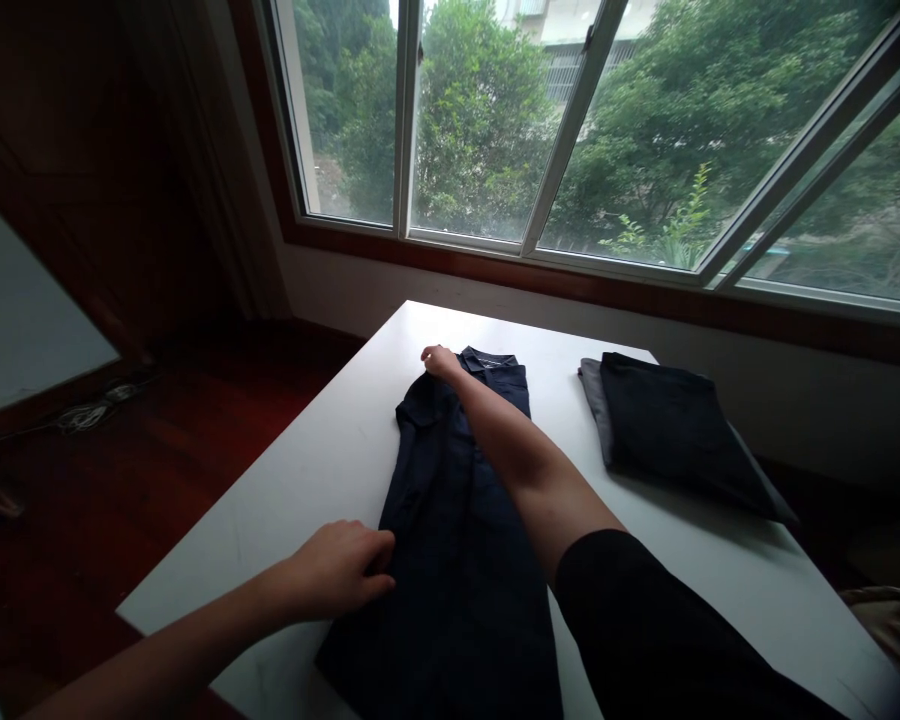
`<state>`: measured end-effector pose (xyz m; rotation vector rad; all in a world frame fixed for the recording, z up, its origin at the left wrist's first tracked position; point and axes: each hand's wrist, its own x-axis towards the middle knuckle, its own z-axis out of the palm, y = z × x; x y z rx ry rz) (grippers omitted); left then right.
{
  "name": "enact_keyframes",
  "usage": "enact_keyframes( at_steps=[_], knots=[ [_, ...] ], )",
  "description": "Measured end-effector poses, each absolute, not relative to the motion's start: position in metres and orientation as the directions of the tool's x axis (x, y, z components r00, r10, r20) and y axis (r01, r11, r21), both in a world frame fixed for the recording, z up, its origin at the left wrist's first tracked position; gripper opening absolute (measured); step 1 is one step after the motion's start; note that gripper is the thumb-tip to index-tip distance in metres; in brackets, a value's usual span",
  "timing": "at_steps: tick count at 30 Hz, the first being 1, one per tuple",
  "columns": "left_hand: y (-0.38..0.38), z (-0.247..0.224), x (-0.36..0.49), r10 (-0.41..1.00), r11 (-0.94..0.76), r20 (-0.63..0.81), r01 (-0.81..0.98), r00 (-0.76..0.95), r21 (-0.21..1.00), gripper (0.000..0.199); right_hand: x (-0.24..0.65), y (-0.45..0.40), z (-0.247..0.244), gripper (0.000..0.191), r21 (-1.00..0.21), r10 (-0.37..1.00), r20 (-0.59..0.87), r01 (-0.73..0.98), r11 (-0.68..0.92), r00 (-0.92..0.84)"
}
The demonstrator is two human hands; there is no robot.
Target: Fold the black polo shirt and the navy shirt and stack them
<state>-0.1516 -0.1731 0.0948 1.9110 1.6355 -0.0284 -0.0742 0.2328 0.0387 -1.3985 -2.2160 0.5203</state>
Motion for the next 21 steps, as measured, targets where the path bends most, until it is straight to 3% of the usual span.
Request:
enact_keyframes(
  at_steps=[4,7,10,14,17,21],
  knots=[
    [-0.173,0.092,-0.163,0.932,0.023,-0.344,0.927,0.115,0.374,0.016,-0.084,0.259,0.053,0.022,-0.620,0.920,0.164,0.688,0.377,-0.356],
    [-0.172,0.100,-0.171,0.966,0.069,-0.258,0.949,0.013,0.307,0.013,-0.081,0.275,0.059,0.021,-0.834,0.954,0.088,0.502,0.228,-0.287],
    [-0.174,0.115,-0.179,0.980,0.037,-0.197,0.965,0.016,0.259,0.008,-0.071,0.282,0.061,0.024,-0.945,0.970,0.003,0.316,0.082,-0.243],
    [-0.177,0.132,-0.184,0.958,-0.055,-0.241,0.921,0.158,0.385,0.020,-0.058,0.279,0.063,0.035,-0.976,0.967,-0.057,0.218,-0.001,-0.247],
    [-0.180,0.135,-0.178,0.946,-0.104,-0.214,0.854,0.242,0.509,0.029,-0.049,0.276,0.067,0.028,-0.986,0.955,-0.130,0.136,-0.096,-0.265],
    [-0.182,0.126,-0.156,0.944,-0.148,-0.192,0.866,0.267,0.478,0.050,-0.035,0.275,0.075,0.019,-0.975,0.930,-0.188,0.177,-0.137,-0.317]
  ],
)
